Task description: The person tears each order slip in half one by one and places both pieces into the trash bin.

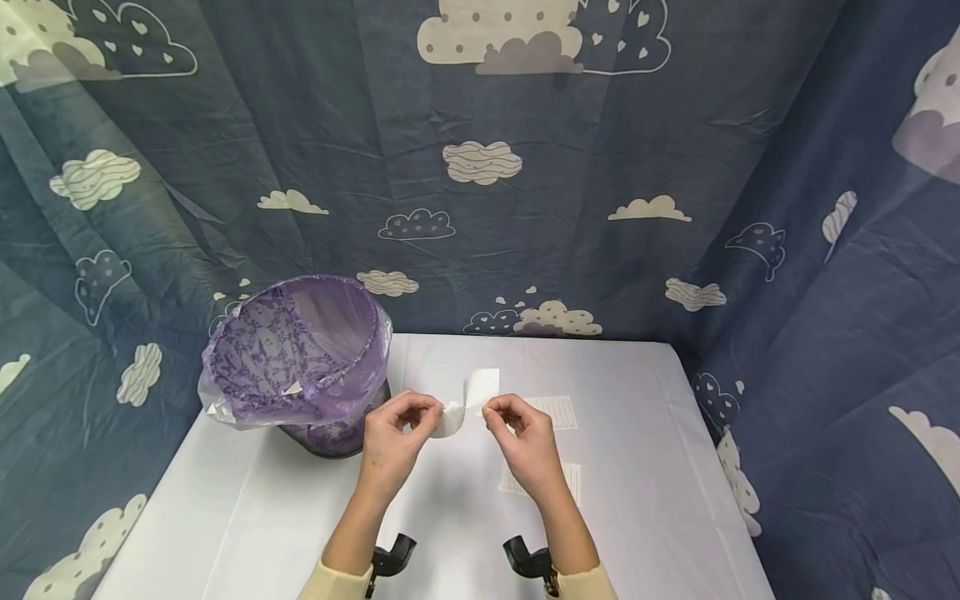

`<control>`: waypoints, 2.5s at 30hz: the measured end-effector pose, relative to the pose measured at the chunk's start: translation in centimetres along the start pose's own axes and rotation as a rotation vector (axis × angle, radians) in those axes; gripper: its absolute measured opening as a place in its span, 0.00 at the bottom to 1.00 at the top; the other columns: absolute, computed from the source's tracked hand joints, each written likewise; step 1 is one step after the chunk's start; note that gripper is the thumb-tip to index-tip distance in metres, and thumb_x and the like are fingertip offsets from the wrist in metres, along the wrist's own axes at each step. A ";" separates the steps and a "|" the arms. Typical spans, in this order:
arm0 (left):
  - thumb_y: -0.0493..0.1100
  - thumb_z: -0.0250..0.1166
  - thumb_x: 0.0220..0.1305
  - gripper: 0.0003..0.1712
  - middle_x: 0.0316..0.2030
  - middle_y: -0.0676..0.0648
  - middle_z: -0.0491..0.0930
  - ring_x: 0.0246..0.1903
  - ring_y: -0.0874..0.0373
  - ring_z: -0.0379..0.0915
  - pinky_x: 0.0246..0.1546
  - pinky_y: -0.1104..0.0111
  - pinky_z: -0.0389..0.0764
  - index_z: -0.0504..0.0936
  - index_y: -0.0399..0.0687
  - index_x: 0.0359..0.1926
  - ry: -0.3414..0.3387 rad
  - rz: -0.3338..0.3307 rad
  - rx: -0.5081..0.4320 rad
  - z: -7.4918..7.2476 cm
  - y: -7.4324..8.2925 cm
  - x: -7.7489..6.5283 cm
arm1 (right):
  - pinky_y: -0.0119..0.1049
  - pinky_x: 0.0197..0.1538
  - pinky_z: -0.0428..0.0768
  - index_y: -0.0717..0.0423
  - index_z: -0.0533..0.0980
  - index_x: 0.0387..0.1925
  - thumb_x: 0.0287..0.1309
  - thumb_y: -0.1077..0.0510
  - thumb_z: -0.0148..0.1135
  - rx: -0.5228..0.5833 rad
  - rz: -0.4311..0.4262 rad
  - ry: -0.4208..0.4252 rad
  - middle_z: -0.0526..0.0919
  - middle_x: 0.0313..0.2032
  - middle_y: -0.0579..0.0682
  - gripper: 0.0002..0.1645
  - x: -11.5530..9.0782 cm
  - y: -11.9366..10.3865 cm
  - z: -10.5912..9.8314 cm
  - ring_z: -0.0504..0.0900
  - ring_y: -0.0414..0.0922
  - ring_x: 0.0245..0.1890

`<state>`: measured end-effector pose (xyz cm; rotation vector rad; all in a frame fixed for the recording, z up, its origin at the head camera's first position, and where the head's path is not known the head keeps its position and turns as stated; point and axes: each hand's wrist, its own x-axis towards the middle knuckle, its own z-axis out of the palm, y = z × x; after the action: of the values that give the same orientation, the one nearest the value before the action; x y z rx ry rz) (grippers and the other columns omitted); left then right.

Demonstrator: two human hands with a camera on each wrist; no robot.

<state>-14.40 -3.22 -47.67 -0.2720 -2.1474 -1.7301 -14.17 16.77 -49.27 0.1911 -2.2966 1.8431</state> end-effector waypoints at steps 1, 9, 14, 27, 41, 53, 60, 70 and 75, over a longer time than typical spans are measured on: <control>0.35 0.75 0.64 0.05 0.24 0.53 0.82 0.27 0.64 0.74 0.30 0.75 0.76 0.91 0.49 0.33 0.003 0.003 -0.002 -0.1 0.0 0.0 | 0.26 0.41 0.83 0.65 0.82 0.41 0.70 0.66 0.66 0.000 0.006 0.005 0.83 0.35 0.55 0.03 0.0 0.0 0.0 0.81 0.38 0.34; 0.34 0.75 0.63 0.05 0.24 0.52 0.83 0.27 0.65 0.74 0.30 0.76 0.75 0.91 0.49 0.32 0.034 -0.002 -0.012 -0.5 -0.4 0.1 | 0.25 0.41 0.83 0.65 0.82 0.41 0.71 0.65 0.65 0.001 0.019 0.028 0.83 0.34 0.52 0.04 0.0 0.4 -0.5 0.81 0.36 0.34; 0.33 0.74 0.63 0.06 0.24 0.51 0.82 0.27 0.65 0.74 0.30 0.75 0.75 0.90 0.48 0.32 0.050 -0.004 -0.018 -0.6 -0.7 0.1 | 0.25 0.40 0.83 0.66 0.81 0.40 0.71 0.66 0.66 0.027 0.016 0.039 0.82 0.33 0.52 0.04 0.0 0.9 -0.7 0.82 0.37 0.34; 0.30 0.73 0.62 0.07 0.25 0.49 0.81 0.28 0.64 0.74 0.31 0.76 0.75 0.89 0.46 0.31 0.107 -0.009 -0.075 -1.8 -1.3 0.5 | 0.26 0.39 0.82 0.65 0.82 0.40 0.71 0.64 0.67 0.034 0.064 0.062 0.82 0.32 0.45 0.06 0.0 1.4 -1.1 0.81 0.37 0.33; 0.30 0.72 0.62 0.06 0.26 0.48 0.82 0.28 0.63 0.73 0.31 0.76 0.74 0.89 0.44 0.32 0.114 -0.045 -0.071 -2.3 -1.1 0.5 | 0.24 0.39 0.82 0.67 0.81 0.40 0.70 0.67 0.66 0.036 0.048 0.058 0.83 0.35 0.52 0.04 0.3 1.4 -0.9 0.81 0.36 0.34; 0.29 0.72 0.62 0.07 0.27 0.48 0.81 0.28 0.63 0.73 0.32 0.76 0.74 0.89 0.45 0.33 0.098 -0.025 -0.076 -2.3 -0.9 0.6 | 0.25 0.45 0.83 0.64 0.82 0.40 0.70 0.66 0.65 -0.004 -0.022 0.012 0.85 0.37 0.58 0.02 0.8 0.1 -0.1 0.82 0.35 0.37; 0.30 0.72 0.63 0.06 0.27 0.48 0.81 0.28 0.63 0.73 0.32 0.75 0.74 0.89 0.45 0.33 0.095 -0.029 -0.084 -2.4 -0.6 0.7 | 0.24 0.51 0.83 0.63 0.82 0.40 0.69 0.66 0.66 -0.020 -0.047 -0.007 0.86 0.39 0.61 0.02 1.5 -0.8 0.5 0.83 0.37 0.40; 0.30 0.72 0.65 0.03 0.28 0.43 0.82 0.29 0.64 0.72 0.34 0.76 0.74 0.88 0.40 0.35 0.104 0.099 -0.142 -3.5 1.7 1.9 | 0.24 0.54 0.81 0.65 0.82 0.41 0.70 0.66 0.66 0.014 -0.177 -0.063 0.86 0.38 0.57 0.03 3.6 -3.7 2.3 0.82 0.38 0.40; 0.26 0.71 0.63 0.05 0.29 0.42 0.81 0.30 0.64 0.72 0.33 0.77 0.74 0.88 0.38 0.34 0.153 0.165 -0.141 -4.8 3.0 2.8 | 0.26 0.51 0.83 0.67 0.82 0.41 0.69 0.69 0.65 0.082 -0.286 -0.118 0.85 0.38 0.62 0.02 4.9 -5.9 4.0 0.82 0.37 0.39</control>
<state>-15.10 -7.37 -43.02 -0.3335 -1.8455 -1.7494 -17.96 11.63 -43.42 0.6214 -2.1328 1.8209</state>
